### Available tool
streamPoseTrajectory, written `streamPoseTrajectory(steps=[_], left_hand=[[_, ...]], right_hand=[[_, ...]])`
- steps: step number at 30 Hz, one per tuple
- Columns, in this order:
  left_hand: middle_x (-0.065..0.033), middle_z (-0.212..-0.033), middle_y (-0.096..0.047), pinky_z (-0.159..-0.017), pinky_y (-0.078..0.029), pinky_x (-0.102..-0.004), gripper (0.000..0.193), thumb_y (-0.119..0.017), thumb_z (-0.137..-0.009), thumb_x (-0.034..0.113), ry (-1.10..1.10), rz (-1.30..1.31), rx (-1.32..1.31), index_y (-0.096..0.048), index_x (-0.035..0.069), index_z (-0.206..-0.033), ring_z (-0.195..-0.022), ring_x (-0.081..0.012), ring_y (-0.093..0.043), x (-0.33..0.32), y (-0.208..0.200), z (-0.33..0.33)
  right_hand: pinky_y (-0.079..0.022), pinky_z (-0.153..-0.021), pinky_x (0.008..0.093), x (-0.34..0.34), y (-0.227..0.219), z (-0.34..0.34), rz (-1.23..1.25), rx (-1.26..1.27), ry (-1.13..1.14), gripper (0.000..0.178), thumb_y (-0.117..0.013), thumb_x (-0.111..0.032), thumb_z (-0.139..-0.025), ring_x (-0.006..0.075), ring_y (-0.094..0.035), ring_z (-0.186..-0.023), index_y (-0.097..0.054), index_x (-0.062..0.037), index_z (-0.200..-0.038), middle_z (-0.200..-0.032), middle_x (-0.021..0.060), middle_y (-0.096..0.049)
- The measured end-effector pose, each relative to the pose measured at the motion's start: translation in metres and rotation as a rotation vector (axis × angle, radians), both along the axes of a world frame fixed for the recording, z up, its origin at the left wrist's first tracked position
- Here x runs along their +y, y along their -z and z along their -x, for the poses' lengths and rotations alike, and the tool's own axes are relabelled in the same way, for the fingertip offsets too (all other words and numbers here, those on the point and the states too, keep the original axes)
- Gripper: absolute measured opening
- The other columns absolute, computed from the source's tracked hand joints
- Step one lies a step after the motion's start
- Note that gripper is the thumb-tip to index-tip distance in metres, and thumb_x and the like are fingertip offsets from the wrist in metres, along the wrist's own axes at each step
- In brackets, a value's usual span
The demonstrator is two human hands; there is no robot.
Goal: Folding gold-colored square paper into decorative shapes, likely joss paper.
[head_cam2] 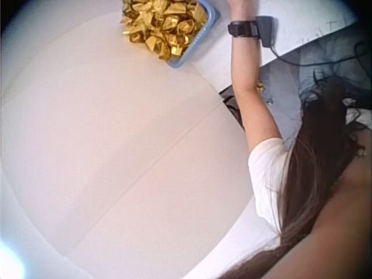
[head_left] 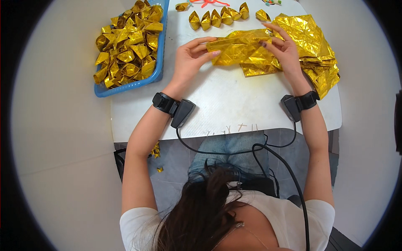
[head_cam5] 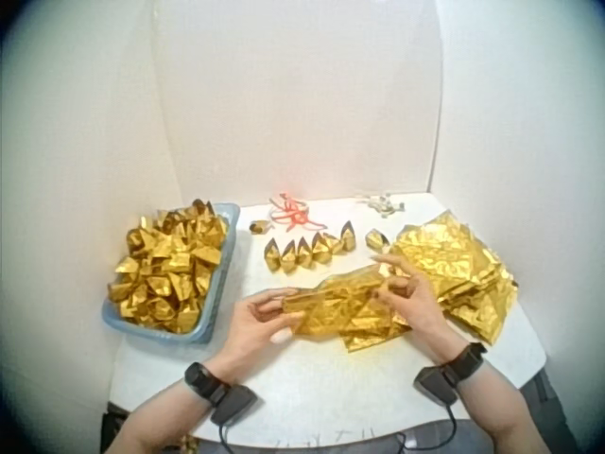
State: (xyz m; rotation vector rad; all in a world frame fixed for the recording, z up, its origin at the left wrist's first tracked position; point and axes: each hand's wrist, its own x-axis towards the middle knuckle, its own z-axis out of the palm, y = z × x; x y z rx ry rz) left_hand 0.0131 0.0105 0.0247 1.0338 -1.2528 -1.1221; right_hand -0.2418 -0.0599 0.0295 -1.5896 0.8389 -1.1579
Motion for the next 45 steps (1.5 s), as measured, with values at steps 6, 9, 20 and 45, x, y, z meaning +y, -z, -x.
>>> streamPoseTrajectory(steps=[6, 9, 20, 45], left_hand=[[-0.0106, -0.104, -0.067, -0.087, -0.047, -0.0252, 0.021, -0.067, -0.080, -0.002, -0.114, 0.135, -0.157, -0.068, 0.001, -0.101, -0.100, -0.0136, -0.061, -0.008, 0.012, -0.018], [-0.0140, -0.117, -0.062, -0.088, -0.047, -0.0270, 0.016, -0.066, -0.080, -0.004, -0.199, 0.307, -0.359, -0.071, 0.003, -0.094, -0.107, -0.0152, -0.058, -0.015, 0.024, -0.025], [-0.0131, -0.143, -0.041, -0.102, -0.039, -0.0335, 0.019, -0.060, -0.084, -0.005, -0.140, 0.176, -0.014, -0.067, 0.004, -0.099, -0.123, -0.0207, -0.048, -0.005, 0.014, -0.008], [-0.0145, -0.125, -0.058, -0.088, -0.051, -0.0283, 0.006, -0.055, -0.089, 0.000, 0.145, -0.094, 0.294, -0.053, 0.006, -0.089, -0.107, -0.0158, -0.059, 0.000, 0.012, -0.001]], right_hand=[[-0.045, -0.085, 0.0258, -0.004, 0.007, 0.007, 0.215, 0.224, -0.060, 0.030, -0.063, 0.005, -0.074, 0.0140, -0.060, -0.093, -0.071, -0.0096, -0.099, -0.102, 0.0076, -0.066], [-0.042, -0.097, 0.0330, -0.002, 0.005, 0.001, 0.292, 0.233, -0.011, 0.027, -0.062, 0.007, -0.071, 0.0206, -0.056, -0.110, -0.075, -0.0112, -0.087, -0.120, 0.0106, -0.060], [-0.036, -0.104, 0.0356, 0.000, 0.003, 0.001, 0.405, 0.276, -0.100, 0.026, -0.059, 0.005, -0.071, 0.0245, -0.038, -0.130, -0.073, -0.0122, -0.084, -0.141, 0.0068, -0.039], [-0.048, -0.075, 0.0232, 0.030, -0.024, -0.010, -0.042, 0.140, -0.401, 0.036, -0.063, -0.006, -0.083, 0.0050, -0.055, -0.083, -0.054, -0.0078, -0.118, -0.091, 0.0004, -0.062]])
